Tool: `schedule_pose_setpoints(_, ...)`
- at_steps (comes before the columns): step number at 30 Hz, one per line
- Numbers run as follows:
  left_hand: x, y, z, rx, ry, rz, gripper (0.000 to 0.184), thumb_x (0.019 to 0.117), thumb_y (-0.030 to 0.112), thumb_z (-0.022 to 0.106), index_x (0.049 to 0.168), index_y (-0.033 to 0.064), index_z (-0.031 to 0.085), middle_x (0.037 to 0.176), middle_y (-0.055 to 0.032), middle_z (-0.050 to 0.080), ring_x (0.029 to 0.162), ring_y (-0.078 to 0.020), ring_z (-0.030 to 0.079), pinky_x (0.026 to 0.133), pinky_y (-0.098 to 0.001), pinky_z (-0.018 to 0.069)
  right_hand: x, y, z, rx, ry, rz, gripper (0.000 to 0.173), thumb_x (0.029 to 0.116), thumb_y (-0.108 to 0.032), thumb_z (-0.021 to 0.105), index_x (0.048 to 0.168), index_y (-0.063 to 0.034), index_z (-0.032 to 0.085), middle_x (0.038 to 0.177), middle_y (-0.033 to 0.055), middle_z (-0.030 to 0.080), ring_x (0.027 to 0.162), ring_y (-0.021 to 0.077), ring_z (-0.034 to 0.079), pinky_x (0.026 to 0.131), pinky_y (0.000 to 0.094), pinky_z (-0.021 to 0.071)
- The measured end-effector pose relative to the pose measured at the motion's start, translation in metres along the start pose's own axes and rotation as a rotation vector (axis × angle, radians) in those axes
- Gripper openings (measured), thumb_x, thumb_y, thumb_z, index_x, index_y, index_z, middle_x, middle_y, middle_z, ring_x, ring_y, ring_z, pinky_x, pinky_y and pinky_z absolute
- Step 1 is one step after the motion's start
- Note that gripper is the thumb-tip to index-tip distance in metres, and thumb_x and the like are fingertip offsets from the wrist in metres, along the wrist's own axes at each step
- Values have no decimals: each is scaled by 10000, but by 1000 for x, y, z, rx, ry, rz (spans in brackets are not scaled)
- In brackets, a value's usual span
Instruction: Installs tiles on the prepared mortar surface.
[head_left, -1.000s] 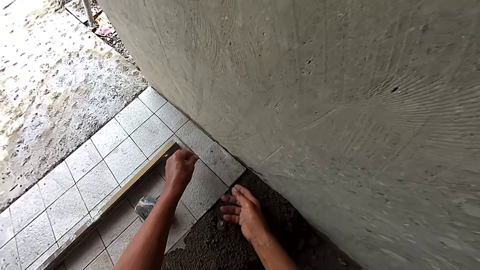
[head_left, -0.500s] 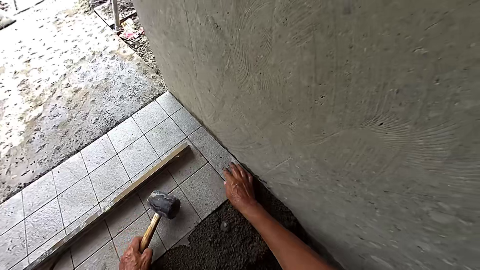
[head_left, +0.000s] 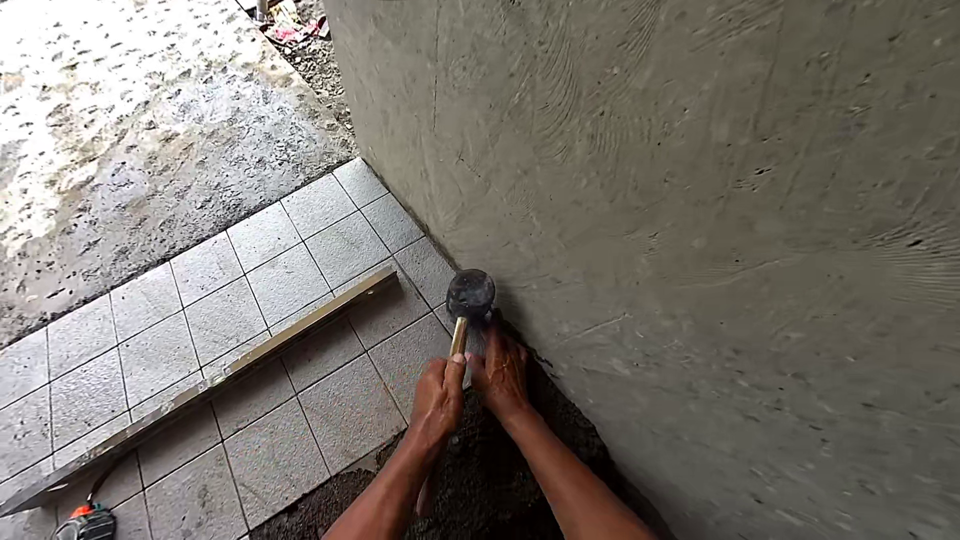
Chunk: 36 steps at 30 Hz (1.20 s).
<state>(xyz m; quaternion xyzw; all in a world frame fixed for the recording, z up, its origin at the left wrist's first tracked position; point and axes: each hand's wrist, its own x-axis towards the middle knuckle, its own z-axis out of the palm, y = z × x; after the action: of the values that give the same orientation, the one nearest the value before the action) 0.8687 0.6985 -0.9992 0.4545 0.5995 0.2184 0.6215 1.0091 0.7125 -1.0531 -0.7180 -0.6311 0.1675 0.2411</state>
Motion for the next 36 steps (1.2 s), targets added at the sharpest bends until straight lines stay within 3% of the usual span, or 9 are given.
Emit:
schedule_pose_setpoints(2, 6, 1, 7, 17, 11, -34, 561, 1088, 548, 307, 1082, 56, 576, 657, -76, 543, 475, -186, 523, 471, -343, 493, 0, 0, 0, 3, -2, 12, 779, 945, -204, 667, 1577, 29, 276, 1467, 236, 534, 1313, 434, 536, 1095, 672, 353)
schedule_pose_setpoints(6, 5, 6, 7, 10, 19, -62, 573, 1087, 566, 285, 1049, 64, 560, 650, -75, 526, 470, -191, 519, 463, -346, 495, 1, -2, 0, 17, 6, 31, 861, 930, -187, 688, 1604, 27, 196, 1460, 231, 548, 1308, 441, 541, 1114, 663, 340)
schedule_pose_setpoints(14, 0, 1, 10, 17, 40, -94, 556, 1090, 558, 297, 1030, 70, 558, 639, -71, 524, 454, -185, 511, 452, -334, 484, 1, -7, -1, 48, 32, 75, 926, 880, -121, 739, 1612, 0, 186, 1385, 239, 604, 1251, 446, 587, 1096, 636, 394)
schedule_pose_setpoints(19, -2, 0, 10, 11, 43, -83, 549, 1088, 561, 296, 1028, 81, 555, 638, -70, 523, 449, -185, 510, 445, -337, 483, 1, -8, 1, 33, 47, 52, 944, 876, -101, 736, 1617, 8, 162, 1407, 241, 589, 1264, 446, 579, 1098, 635, 389)
schedule_pose_setpoints(27, -6, -3, 9, 78, 35, -95, 532, 1097, 535, 295, 1003, 77, 549, 655, -69, 533, 471, -186, 524, 473, -350, 495, -3, -6, 4, 51, 66, 68, 933, 885, -118, 736, 1623, -16, 175, 1392, 268, 580, 1253, 471, 573, 1077, 640, 415)
schedule_pose_setpoints(32, -6, -9, 7, 64, 38, -71, 548, 1091, 545, 306, 999, 69, 560, 657, -71, 531, 476, -187, 520, 475, -353, 493, -2, -2, 9, 85, 59, 73, 932, 894, -125, 747, 1621, -9, 176, 1414, 256, 571, 1286, 446, 560, 1132, 607, 378)
schedule_pose_setpoints(34, -6, -7, 1, 58, 19, -77, 553, 1091, 549, 306, 1001, 65, 559, 640, -72, 522, 463, -187, 509, 462, -348, 483, 0, 1, 7, 120, 66, 49, 873, 894, -108, 732, 1603, 9, 236, 1439, 243, 564, 1328, 409, 547, 1169, 576, 349)
schedule_pose_setpoints(36, -14, -6, -5, 28, 24, -78, 548, 1096, 542, 312, 1029, 61, 567, 625, -70, 513, 451, -180, 493, 441, -330, 471, -5, 4, -4, 176, 63, 13, 714, 946, -74, 638, 1574, 32, 316, 1482, 220, 542, 1371, 362, 530, 1191, 525, 356)
